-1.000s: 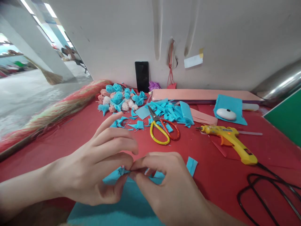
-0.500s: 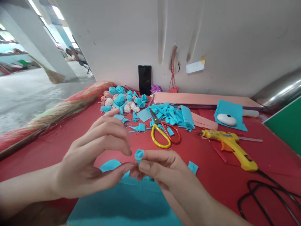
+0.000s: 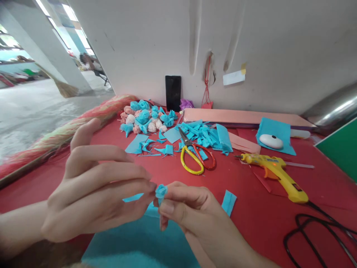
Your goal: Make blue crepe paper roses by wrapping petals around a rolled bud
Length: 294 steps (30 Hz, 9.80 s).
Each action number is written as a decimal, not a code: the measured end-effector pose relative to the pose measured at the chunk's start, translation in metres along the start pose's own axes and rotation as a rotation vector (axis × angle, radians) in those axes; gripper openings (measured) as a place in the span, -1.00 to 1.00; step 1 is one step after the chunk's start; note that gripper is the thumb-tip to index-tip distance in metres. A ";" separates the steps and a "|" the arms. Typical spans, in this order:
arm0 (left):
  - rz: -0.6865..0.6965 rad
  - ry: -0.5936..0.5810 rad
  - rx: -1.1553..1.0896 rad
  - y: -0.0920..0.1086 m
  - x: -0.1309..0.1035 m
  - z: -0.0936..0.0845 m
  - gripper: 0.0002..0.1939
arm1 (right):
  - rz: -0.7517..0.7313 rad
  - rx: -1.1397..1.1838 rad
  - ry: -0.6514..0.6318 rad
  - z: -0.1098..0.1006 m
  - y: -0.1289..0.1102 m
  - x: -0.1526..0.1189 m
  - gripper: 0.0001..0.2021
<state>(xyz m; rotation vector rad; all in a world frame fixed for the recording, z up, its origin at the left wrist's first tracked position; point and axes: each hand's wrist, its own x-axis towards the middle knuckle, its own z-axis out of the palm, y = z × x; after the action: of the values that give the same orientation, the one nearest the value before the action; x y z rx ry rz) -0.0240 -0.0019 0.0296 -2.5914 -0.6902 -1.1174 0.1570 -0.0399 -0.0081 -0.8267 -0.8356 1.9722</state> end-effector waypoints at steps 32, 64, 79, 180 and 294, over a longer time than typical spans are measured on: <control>-0.341 -0.227 -0.750 0.013 0.012 -0.004 -0.84 | -0.859 -0.724 0.003 -0.014 -0.024 -0.001 -0.71; -0.425 -0.363 -0.810 0.017 0.011 -0.005 -0.86 | -0.963 -1.073 -0.280 -0.031 -0.022 -0.002 -0.66; -0.474 -0.356 -0.797 0.004 0.010 -0.007 -0.88 | -1.084 -1.249 -0.186 -0.035 -0.023 -0.001 -0.68; -0.616 -0.459 -0.567 0.002 -0.049 0.051 -0.92 | -1.298 -1.571 0.370 -0.064 0.021 0.049 -0.88; -0.721 -0.046 -1.415 0.012 0.017 0.027 -0.93 | -0.315 -0.230 0.132 0.001 -0.020 -0.008 -0.95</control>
<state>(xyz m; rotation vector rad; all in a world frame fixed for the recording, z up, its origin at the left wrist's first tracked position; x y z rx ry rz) 0.0090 0.0038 0.0236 -3.5181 -1.1881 -2.4536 0.1681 -0.0379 0.0107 -0.8863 -1.0574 1.5495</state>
